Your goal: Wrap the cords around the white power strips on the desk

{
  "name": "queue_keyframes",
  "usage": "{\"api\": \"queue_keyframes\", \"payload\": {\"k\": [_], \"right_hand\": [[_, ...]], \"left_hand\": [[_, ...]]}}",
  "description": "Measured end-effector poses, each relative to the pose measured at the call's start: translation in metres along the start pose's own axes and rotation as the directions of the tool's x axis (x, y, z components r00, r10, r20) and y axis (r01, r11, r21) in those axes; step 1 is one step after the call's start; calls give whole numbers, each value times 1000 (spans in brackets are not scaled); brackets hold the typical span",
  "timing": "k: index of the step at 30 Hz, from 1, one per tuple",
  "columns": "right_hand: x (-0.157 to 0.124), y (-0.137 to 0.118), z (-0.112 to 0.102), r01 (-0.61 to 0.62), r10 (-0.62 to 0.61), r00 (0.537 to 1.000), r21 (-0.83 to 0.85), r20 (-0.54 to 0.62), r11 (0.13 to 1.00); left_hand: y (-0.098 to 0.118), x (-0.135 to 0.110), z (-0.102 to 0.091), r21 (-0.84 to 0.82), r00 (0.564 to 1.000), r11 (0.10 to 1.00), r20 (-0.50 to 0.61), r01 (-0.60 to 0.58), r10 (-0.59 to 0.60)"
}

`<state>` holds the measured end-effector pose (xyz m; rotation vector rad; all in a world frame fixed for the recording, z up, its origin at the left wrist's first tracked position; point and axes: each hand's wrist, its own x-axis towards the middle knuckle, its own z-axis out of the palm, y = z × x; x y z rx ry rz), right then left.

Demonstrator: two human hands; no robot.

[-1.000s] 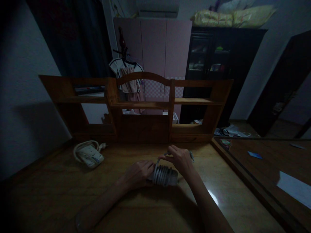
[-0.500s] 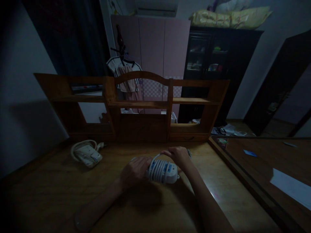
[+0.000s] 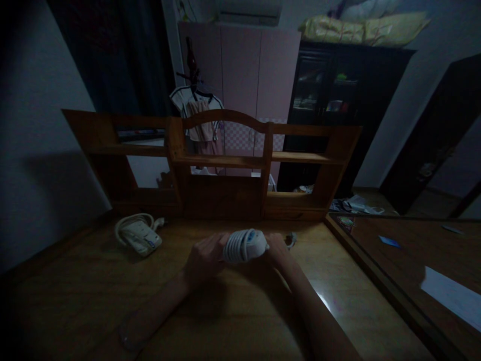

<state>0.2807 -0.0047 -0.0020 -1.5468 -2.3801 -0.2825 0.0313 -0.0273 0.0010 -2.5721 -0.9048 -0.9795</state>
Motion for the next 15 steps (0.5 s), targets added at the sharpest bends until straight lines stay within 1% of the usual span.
{"api": "queue_keyframes", "payload": {"k": [1,2,3,4,5,6,7,8,9,10,12,13,15], "right_hand": [[-1,-3,1,0,0,1000,-9,-9,1000],[-1,-7,2,-6,6,1000,-17,-27,1000],[-2,-10,3,-16,15,998,-24,-53,1000],[-2,-13,4,-26,24,996,-28,-81,999],[-1,-14,6,-35,32,994,-30,-108,999],[-1,-15,7,-41,37,991,-27,-132,999],[-1,-15,9,-39,36,988,-20,-150,999],[0,-15,10,-24,22,987,-7,-160,1000],[0,-15,11,-3,4,986,6,-169,1000],[0,-15,11,19,-16,984,14,-179,1000],[1,-18,9,63,-60,980,11,-191,998],[0,-20,8,81,-80,978,-3,-194,997],[-2,-27,3,115,-122,973,-45,-198,992]], "left_hand": [[-1,1,0,-39,997,997,-34,67,-68],[-2,2,-1,-81,985,985,-71,150,-156],[-4,4,-1,-121,958,959,-102,255,-267],[-5,5,-2,-160,913,916,-127,367,-388],[-8,7,-4,-203,849,855,-145,477,-509],[-10,9,-6,-252,773,781,-156,571,-615],[-14,11,-8,-306,694,706,-166,639,-701],[-18,13,-9,-366,623,637,-173,678,-763],[-22,14,-11,-433,567,582,-180,688,-804],[-26,15,-12,-500,524,538,-183,679,-832],[-35,15,-11,-621,457,456,-171,638,-873],[-40,15,-9,-674,424,402,-143,619,-894],[-47,13,-5,-761,358,255,-32,597,-933]]}}
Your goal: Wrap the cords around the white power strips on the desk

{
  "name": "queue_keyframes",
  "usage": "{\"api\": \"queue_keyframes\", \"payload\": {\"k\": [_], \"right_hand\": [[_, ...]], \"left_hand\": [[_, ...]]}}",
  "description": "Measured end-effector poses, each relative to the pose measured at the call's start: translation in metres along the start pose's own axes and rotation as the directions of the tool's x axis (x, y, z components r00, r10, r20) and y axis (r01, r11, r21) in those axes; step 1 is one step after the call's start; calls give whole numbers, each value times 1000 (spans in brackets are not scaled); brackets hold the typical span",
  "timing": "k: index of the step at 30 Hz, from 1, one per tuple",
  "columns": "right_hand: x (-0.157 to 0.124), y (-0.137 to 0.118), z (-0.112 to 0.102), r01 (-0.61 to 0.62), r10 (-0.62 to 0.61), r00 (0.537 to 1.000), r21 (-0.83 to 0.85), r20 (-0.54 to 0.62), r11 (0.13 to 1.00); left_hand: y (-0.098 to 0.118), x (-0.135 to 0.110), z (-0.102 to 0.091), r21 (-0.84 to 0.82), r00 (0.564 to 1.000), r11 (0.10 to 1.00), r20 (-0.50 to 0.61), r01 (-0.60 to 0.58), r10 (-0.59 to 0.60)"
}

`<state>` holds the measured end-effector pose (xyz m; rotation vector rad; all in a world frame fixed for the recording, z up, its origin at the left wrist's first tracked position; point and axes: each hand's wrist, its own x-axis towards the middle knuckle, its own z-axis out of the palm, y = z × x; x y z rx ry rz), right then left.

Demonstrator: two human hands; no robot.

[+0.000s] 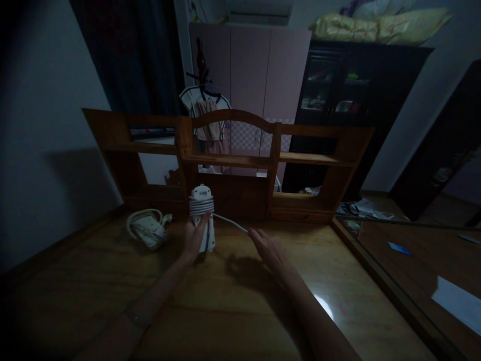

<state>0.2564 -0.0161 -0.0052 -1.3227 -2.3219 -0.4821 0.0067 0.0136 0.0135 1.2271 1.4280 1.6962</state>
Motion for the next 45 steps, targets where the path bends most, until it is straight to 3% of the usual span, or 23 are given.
{"api": "queue_keyframes", "payload": {"k": [4,8,15,23,27,29,33,36,39,45], "right_hand": [[-3,-13,-11,95,-98,995,-73,-33,993],[-5,-19,-17,146,-155,981,-80,-114,986],[-10,-10,-19,108,-125,958,-78,-257,991],[-12,1,-20,0,-26,948,-83,-318,997],[-11,5,-20,-74,61,916,-17,-397,997],[-12,6,-21,-53,45,900,-8,-434,999],[-14,-2,-29,191,-206,915,-76,-346,979],[-14,-16,-38,323,-341,907,-112,-246,940],[-11,-32,-45,395,-417,891,-146,-180,907],[-7,-51,-44,483,-494,866,-118,-83,867]], "left_hand": [[-16,7,-1,-134,946,944,163,302,-279],[-25,6,-2,-85,872,906,323,414,-368],[-21,-3,4,34,842,935,425,353,-334],[-14,-3,9,125,862,958,418,259,-288],[-13,-5,14,128,886,964,382,231,-263],[-13,-8,17,141,912,972,342,189,-227],[-14,-14,17,297,952,952,306,-76,-19],[-12,-18,12,510,935,815,340,-275,103],[-10,-24,9,635,908,668,390,-388,157],[-12,-37,13,741,874,469,448,-481,189]]}}
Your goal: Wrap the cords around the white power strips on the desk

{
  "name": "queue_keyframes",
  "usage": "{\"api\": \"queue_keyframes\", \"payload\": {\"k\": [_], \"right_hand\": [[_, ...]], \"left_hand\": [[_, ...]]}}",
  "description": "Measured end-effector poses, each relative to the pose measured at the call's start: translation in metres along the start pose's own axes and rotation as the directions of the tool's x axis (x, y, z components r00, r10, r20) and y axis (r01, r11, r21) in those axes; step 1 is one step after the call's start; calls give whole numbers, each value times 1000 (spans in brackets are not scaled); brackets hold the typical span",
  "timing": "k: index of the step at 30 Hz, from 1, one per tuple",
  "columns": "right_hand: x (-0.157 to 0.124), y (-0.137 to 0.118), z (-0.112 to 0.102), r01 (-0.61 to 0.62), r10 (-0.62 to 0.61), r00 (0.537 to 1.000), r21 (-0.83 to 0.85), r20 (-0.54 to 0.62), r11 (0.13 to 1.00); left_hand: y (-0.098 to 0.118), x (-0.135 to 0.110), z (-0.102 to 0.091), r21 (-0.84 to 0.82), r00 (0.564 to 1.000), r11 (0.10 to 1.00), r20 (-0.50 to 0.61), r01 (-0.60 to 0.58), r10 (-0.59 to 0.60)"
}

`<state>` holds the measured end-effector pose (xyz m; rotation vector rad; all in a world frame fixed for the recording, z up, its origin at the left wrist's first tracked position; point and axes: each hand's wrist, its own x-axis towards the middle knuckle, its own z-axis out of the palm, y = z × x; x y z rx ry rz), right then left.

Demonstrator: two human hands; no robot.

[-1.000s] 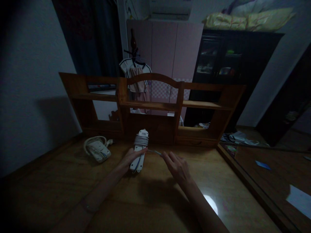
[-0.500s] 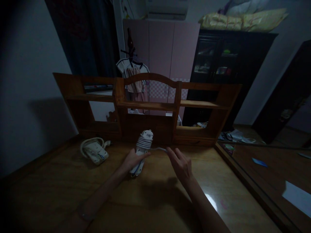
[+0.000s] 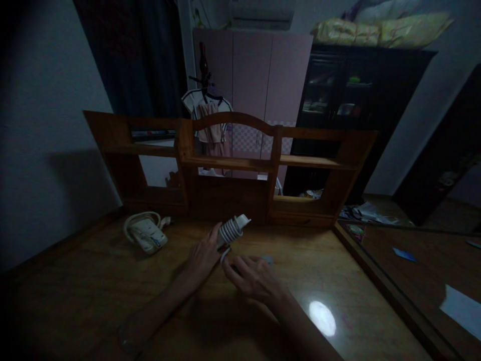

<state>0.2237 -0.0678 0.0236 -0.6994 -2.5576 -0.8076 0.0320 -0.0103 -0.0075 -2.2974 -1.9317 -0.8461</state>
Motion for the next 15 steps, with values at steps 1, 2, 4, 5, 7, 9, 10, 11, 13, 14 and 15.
{"api": "queue_keyframes", "payload": {"k": [1,2,4,5,7,9,10,11,13,14,15], "right_hand": [[0,1,0,-7,7,1000,1,-9,1000],[-1,3,-1,-23,23,999,2,-22,1000],[-4,10,-3,-64,64,996,-1,-68,998],[-6,15,-5,-88,88,992,-5,-95,996],[-11,23,-7,-136,134,982,-6,-131,991],[-16,31,-7,-186,183,971,-1,-154,983],[-18,34,-7,-211,209,965,4,-157,977],[-19,37,-7,-237,235,960,6,-151,971],[-22,42,-8,-282,281,952,5,-117,959],[-22,44,-8,-298,297,950,3,-94,955],[-22,46,-9,-310,309,948,0,-71,951]], "left_hand": [[2,-1,1,14,1000,1000,16,-13,13],[3,-2,2,23,999,999,32,-34,34],[7,-3,3,28,994,995,55,-93,91],[9,-4,4,25,990,991,68,-128,126],[13,-6,5,19,977,981,91,-193,191],[16,-8,6,24,961,967,115,-254,250],[17,-9,6,33,952,957,123,-287,281],[18,-9,6,45,941,946,128,-320,312],[19,-10,4,69,918,921,137,-384,372],[19,-10,2,81,906,908,141,-411,398],[19,-10,0,91,894,894,147,-439,424]]}}
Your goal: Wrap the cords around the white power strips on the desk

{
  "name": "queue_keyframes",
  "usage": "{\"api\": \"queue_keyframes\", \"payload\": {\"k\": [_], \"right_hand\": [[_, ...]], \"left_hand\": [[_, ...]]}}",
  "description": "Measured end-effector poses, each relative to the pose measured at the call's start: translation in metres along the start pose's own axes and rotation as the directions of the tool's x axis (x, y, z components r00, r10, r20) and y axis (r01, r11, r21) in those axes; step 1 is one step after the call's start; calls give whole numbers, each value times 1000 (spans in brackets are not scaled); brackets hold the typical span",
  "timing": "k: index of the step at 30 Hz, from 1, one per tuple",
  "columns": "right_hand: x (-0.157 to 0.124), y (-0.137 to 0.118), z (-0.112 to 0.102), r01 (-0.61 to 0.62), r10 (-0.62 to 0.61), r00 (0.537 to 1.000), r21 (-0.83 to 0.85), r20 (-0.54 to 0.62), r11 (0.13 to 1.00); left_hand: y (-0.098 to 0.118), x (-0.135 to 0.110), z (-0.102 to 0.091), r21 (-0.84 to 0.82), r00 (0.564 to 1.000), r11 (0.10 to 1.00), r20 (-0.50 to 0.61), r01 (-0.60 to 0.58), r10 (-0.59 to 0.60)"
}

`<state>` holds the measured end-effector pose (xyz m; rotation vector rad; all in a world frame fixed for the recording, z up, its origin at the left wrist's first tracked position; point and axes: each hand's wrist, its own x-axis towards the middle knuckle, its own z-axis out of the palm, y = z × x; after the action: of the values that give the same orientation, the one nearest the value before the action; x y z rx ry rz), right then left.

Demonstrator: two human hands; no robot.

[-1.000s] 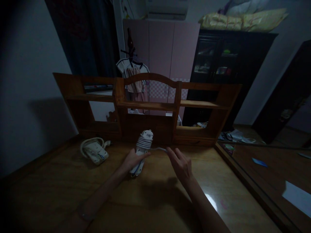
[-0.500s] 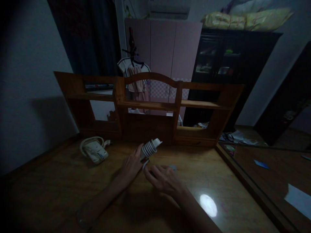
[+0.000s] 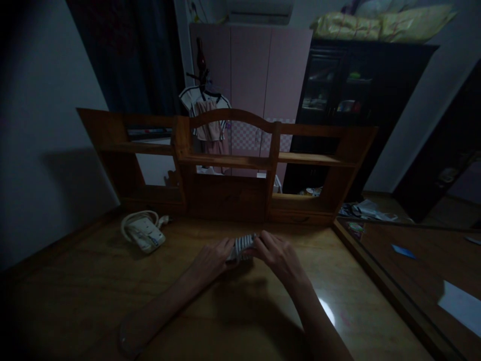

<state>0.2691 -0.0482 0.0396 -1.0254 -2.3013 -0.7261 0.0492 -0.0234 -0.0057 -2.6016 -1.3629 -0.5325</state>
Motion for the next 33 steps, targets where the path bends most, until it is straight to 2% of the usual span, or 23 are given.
{"api": "queue_keyframes", "payload": {"k": [4,7,13,17,21,24,27,29,33], "right_hand": [[2,4,-3,-31,32,998,-15,52,999],[1,5,-3,-25,26,996,-14,82,1000],[-2,1,0,41,-39,998,-39,45,998],[1,-1,0,24,-23,1000,-51,11,998],[2,7,1,-52,53,998,-21,18,998],[-3,17,3,-154,146,985,82,91,985],[-8,26,5,-267,222,957,263,187,927],[-8,27,6,-339,264,936,383,234,859],[-4,24,6,-459,289,888,637,358,620]], "left_hand": [[2,-1,-7,40,995,994,13,-99,98],[4,-2,-8,55,992,991,37,-118,117],[6,-5,-7,28,992,993,56,-115,113],[7,-3,-8,-21,992,992,21,-128,128],[4,-1,-5,-7,971,972,-24,-236,236],[4,-2,0,46,924,924,-26,-380,381],[8,-3,0,68,870,870,-39,-488,491],[11,-4,-4,80,845,848,-74,-524,530],[14,-6,-15,107,816,831,-157,-545,556]]}}
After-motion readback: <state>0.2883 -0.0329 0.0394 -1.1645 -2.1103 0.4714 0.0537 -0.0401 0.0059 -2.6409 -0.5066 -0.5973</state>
